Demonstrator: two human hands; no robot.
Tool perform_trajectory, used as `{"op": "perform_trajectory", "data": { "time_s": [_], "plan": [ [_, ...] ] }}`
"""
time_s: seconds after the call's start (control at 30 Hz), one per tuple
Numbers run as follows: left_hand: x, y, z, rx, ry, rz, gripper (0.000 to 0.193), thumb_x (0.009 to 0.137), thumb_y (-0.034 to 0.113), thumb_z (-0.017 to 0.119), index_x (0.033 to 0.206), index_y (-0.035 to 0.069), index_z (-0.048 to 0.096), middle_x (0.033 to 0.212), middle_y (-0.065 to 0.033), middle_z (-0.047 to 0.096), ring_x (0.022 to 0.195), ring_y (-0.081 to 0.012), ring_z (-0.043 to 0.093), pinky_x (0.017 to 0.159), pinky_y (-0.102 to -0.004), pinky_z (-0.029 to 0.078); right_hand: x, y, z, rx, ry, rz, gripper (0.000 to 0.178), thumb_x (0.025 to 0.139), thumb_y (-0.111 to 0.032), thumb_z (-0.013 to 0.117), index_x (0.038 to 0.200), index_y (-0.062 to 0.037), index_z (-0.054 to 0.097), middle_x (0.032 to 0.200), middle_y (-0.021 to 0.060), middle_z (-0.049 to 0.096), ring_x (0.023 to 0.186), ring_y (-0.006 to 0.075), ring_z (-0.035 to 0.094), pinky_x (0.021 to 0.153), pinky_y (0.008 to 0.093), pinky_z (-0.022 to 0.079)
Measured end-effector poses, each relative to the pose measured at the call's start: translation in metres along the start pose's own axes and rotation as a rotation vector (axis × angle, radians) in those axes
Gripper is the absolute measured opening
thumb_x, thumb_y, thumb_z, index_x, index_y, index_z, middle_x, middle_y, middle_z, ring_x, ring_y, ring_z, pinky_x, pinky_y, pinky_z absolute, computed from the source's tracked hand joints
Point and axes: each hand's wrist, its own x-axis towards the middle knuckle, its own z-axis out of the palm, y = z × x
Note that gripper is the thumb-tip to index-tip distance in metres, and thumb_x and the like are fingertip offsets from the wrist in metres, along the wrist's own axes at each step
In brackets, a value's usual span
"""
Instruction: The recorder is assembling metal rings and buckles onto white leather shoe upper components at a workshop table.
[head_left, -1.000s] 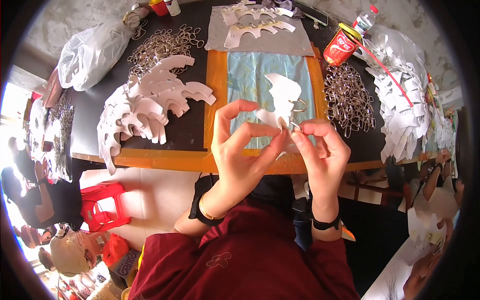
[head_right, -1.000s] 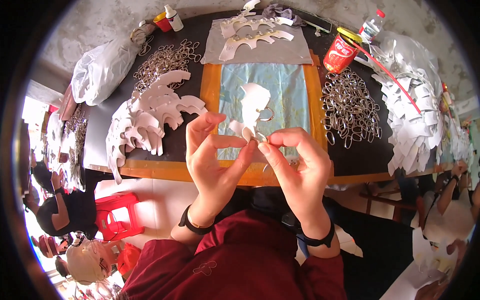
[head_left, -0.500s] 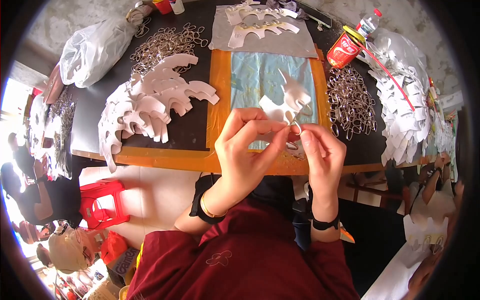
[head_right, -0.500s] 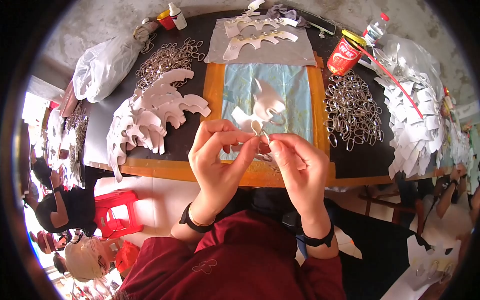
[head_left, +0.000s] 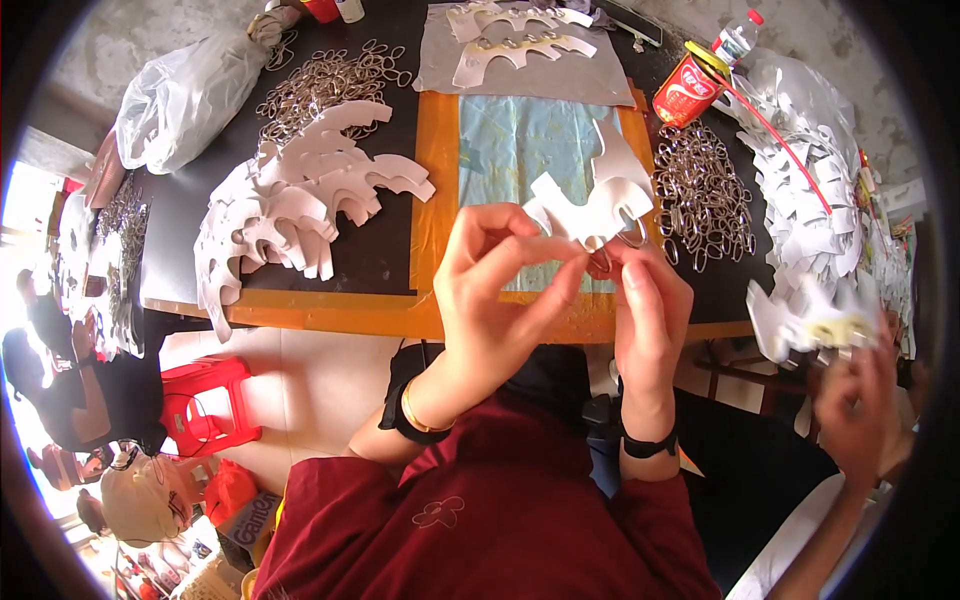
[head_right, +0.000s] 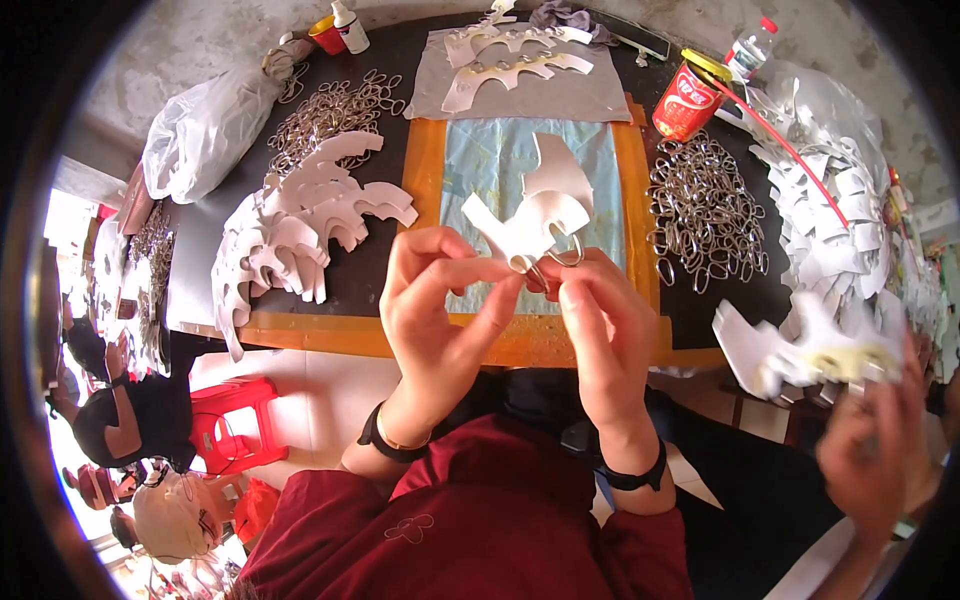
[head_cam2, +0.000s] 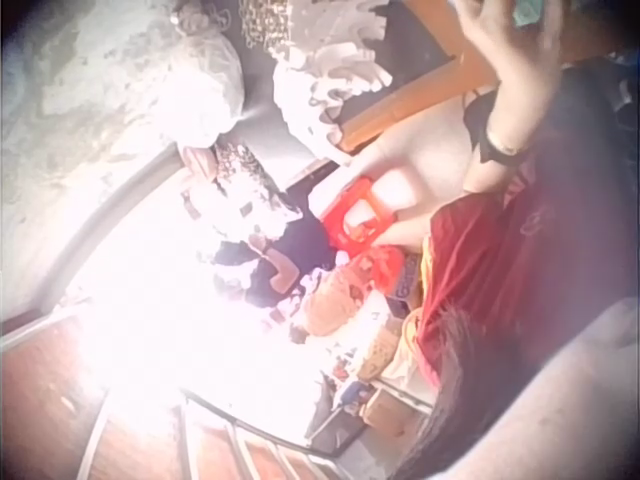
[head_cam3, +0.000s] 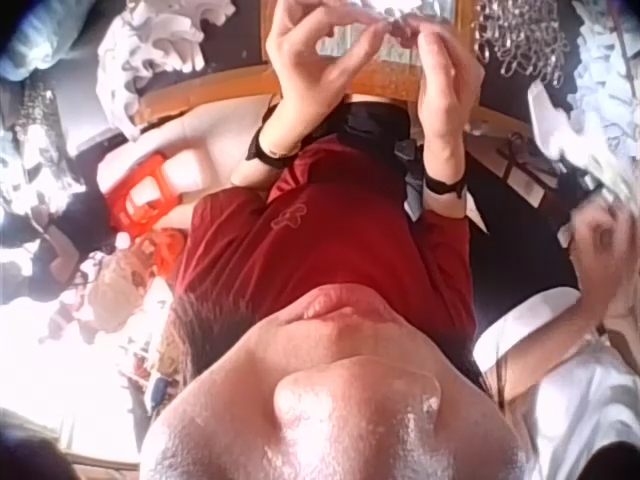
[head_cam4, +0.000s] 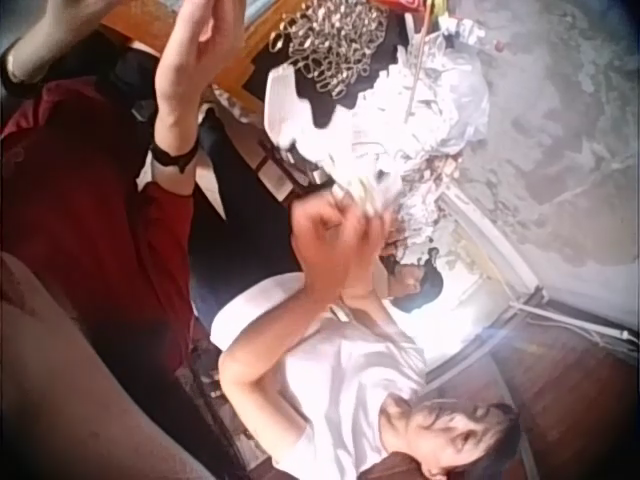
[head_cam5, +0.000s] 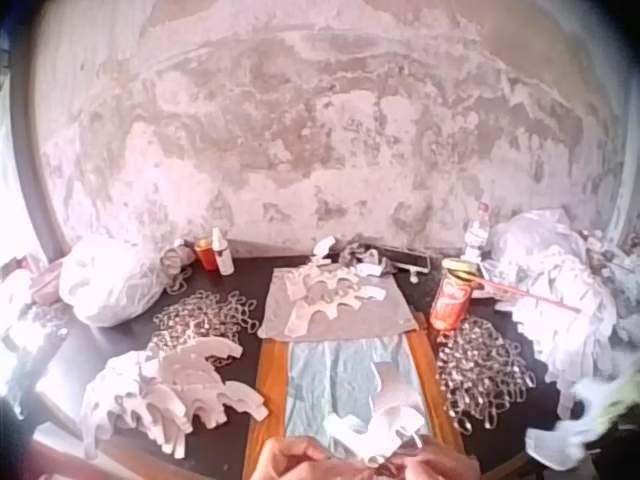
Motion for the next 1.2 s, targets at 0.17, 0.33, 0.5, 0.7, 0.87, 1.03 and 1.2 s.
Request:
{"op": "perform_trajectory", "data": {
  "time_s": [0.17, 0.33, 0.5, 0.7, 0.87, 1.03, 1.2],
  "plan": [
    [-0.006, -0.009, 0.004, -0.435, -0.055, -0.397, 0.013, 0.079, 0.001, 0.067, 0.091, -0.003, 0.063, 0.092, -0.0117, 0.064, 0.082, -0.0148, 0.061, 0.075, -0.0253, 0.05, 0.008, 0.005, 0.0, -0.471, -0.062, -0.354, 0.013, 0.081, 0.002, 0.058, 0.093, 0.0038, 0.061, 0.087, 0.0111, 0.06, 0.08, 0.0225, 0.058, 0.07, 0.029, 0.046],
    [-0.003, -0.016, 0.0, -0.749, -0.158, -0.636, 0.021, 0.081, 0.003, 0.068, 0.097, -0.006, 0.058, 0.095, -0.0086, 0.064, 0.088, -0.0128, 0.061, 0.081, -0.0256, 0.049, 0.017, 0.0, 0.003, -0.755, -0.027, -0.555, 0.021, 0.068, 0.005, 0.07, 0.087, -0.0012, 0.065, 0.079, 0.008, 0.059, 0.073, 0.0247, 0.057, 0.063, 0.0332, 0.045],
    [-0.012, -0.028, 0.005, -0.778, -0.113, -0.731, 0.014, 0.084, 0.008, 0.066, 0.09, -0.004, 0.061, 0.088, -0.0055, 0.065, 0.082, -0.0091, 0.06, 0.076, -0.0233, 0.049, 0.017, 0.009, 0.007, -0.863, -0.006, -0.563, 0.019, 0.067, 0.002, 0.071, 0.084, -0.0029, 0.064, 0.078, 0.0066, 0.059, 0.072, 0.0237, 0.057, 0.063, 0.0342, 0.045],
    [-0.02, -0.032, 0.021, -0.925, 0.014, -0.77, 0.018, 0.088, 0.015, 0.062, 0.091, -0.003, 0.063, 0.083, -0.0048, 0.064, 0.078, -0.0093, 0.059, 0.076, -0.0237, 0.048, 0.016, 0.01, 0.01, -0.972, 0.01, -0.548, 0.018, 0.07, -0.002, 0.069, 0.085, -0.0049, 0.061, 0.08, 0.0063, 0.058, 0.075, 0.0245, 0.057, 0.067, 0.0356, 0.046],
    [-0.019, -0.036, 0.012, -0.78, 0.029, -0.688, 0.015, 0.089, 0.011, 0.06, 0.091, -0.004, 0.062, 0.089, -0.007, 0.065, 0.082, -0.011, 0.06, 0.079, -0.0242, 0.047, 0.02, 0.019, 0.015, -0.879, -0.002, -0.547, 0.016, 0.07, -0.002, 0.067, 0.084, -0.0045, 0.06, 0.078, 0.0068, 0.056, 0.075, 0.0253, 0.055, 0.069, 0.0368, 0.045],
    [-0.018, -0.04, 0.007, -0.757, -0.013, -0.662, 0.012, 0.089, 0.007, 0.057, 0.095, -0.003, 0.062, 0.092, -0.0074, 0.064, 0.083, -0.011, 0.059, 0.079, -0.0235, 0.046, 0.027, 0.026, 0.013, -0.81, 0.046, -0.553, 0.021, 0.063, 0.003, 0.07, 0.079, -0.0046, 0.058, 0.075, 0.0055, 0.058, 0.069, 0.0237, 0.057, 0.059, 0.0336, 0.047],
    [-0.016, -0.041, 0.009, -0.674, -0.091, -0.638, 0.01, 0.089, 0.006, 0.058, 0.093, -0.002, 0.062, 0.09, -0.0069, 0.065, 0.082, -0.01, 0.059, 0.078, -0.0227, 0.045, 0.028, 0.033, 0.007, -0.759, 0.04, -0.461, 0.022, 0.062, -0.001, 0.072, 0.075, -0.006, 0.055, 0.072, 0.0048, 0.056, 0.067, 0.0226, 0.057, 0.059, 0.0334, 0.046]
  ]
}}
